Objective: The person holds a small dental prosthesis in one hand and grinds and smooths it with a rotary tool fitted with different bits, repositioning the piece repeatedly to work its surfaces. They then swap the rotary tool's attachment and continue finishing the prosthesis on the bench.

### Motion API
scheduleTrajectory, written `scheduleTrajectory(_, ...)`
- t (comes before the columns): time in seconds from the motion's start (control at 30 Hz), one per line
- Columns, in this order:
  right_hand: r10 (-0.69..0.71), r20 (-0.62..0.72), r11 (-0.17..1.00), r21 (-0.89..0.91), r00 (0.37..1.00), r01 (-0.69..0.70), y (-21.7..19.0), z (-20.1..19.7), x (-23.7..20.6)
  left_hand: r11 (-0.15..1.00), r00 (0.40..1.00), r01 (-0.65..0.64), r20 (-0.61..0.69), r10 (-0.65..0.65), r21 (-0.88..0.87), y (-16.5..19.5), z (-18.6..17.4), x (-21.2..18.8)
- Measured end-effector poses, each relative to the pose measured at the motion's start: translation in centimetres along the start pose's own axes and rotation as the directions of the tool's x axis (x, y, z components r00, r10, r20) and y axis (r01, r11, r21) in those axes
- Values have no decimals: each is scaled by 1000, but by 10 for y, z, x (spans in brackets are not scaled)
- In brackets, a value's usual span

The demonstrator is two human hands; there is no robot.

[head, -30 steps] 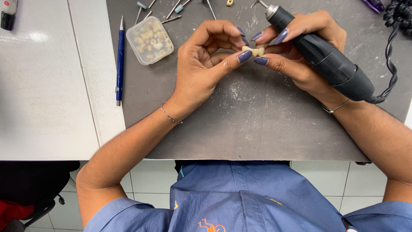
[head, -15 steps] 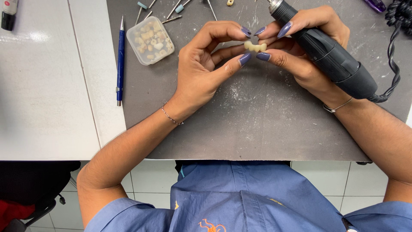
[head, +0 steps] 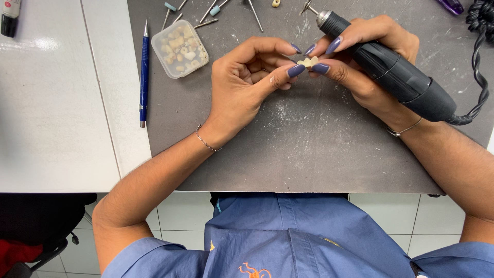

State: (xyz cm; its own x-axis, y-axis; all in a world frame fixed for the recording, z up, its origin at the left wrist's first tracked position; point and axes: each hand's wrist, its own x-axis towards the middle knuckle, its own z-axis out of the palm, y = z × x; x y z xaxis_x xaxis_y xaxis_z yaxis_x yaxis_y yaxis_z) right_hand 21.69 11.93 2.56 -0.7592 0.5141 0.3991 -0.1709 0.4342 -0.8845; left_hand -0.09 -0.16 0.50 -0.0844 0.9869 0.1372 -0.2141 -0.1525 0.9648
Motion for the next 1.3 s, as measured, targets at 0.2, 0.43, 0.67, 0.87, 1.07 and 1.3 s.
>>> scheduleTrajectory(0.2,105,-37,994,-33,994,-106,-6,3,0,997,997,72,-32,-72,-7,1,1,2)
scheduleTrajectory(0.43,121,-93,985,-112,988,-131,0,1,-4,997,997,69,-45,-68,21,-3,1,3)
scheduleTrajectory(0.67,9,-42,1000,-5,999,-9,4,-1,-7,998,999,48,-27,-47,27,-4,-1,4)
scheduleTrajectory(0.87,15,-12,997,-78,1000,-16,0,4,1,998,999,44,-26,-43,55,0,2,4)
scheduleTrajectory(1.07,79,-115,994,-62,990,-86,-8,5,-4,896,989,-125,-18,147,427,22,11,-3)
scheduleTrajectory(1.3,110,-248,994,20,962,-108,0,7,-2,602,825,-538,517,229,591,30,18,-1)
